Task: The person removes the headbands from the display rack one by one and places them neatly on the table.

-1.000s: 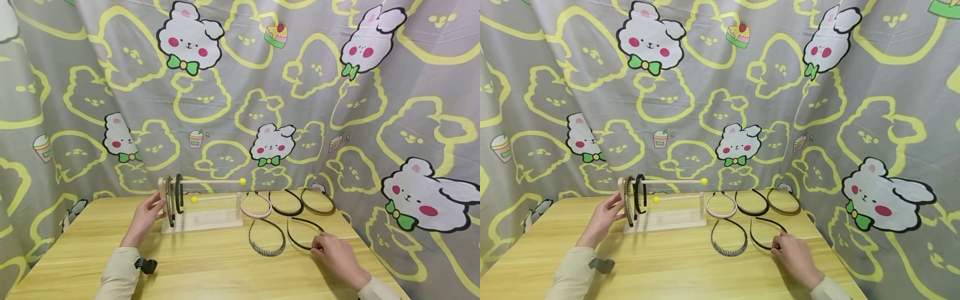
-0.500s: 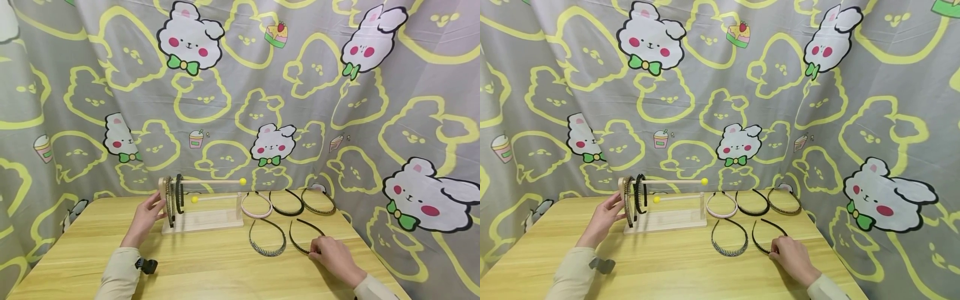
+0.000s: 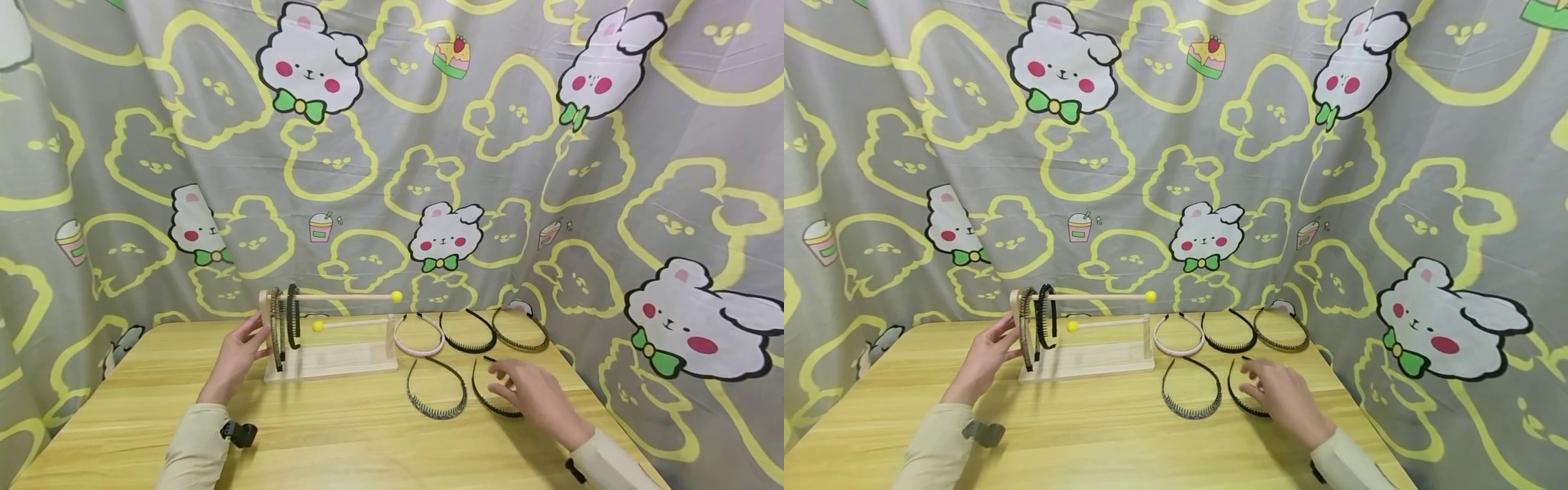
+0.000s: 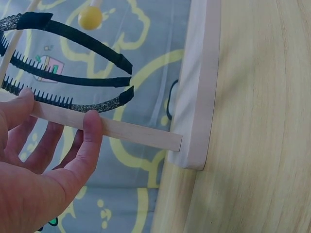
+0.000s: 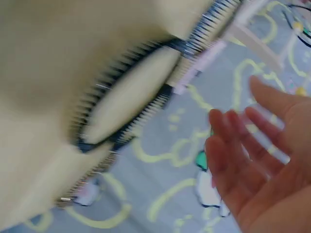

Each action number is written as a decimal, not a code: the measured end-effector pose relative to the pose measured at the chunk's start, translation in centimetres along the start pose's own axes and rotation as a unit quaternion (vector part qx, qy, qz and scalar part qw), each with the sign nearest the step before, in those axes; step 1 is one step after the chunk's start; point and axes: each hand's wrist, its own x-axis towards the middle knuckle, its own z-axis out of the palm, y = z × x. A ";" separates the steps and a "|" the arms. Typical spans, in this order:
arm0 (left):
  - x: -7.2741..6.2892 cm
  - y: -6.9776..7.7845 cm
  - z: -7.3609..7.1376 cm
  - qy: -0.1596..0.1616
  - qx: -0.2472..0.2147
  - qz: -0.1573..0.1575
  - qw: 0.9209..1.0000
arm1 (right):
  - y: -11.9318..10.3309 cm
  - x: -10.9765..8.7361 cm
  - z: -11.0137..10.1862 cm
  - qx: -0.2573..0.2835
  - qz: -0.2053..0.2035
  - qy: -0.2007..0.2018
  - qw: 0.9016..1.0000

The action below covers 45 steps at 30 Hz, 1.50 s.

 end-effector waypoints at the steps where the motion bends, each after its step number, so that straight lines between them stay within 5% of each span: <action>1: 0.0 0.0 -0.1 0.001 -0.001 0.000 1.000 | -0.5 0.7 -0.2 0.003 -0.027 0.013 1.000; 8: -0.2 -0.3 -0.6 0.000 -0.007 0.003 1.000 | -5.3 6.4 -2.0 0.026 -0.157 0.063 0.985; 17: -0.1 -0.3 -0.5 -0.001 -0.009 0.005 1.000 | -12.9 14.3 -2.1 0.064 -0.301 0.037 0.951; 30: 0.2 -0.1 -0.3 0.001 -0.022 0.003 1.000 | -22.3 22.4 0.4 0.035 -0.332 -0.104 0.937; 45: 0.3 0.0 -0.2 0.002 -0.007 0.003 1.000 | -25.0 25.9 3.7 0.032 -0.308 -0.164 0.936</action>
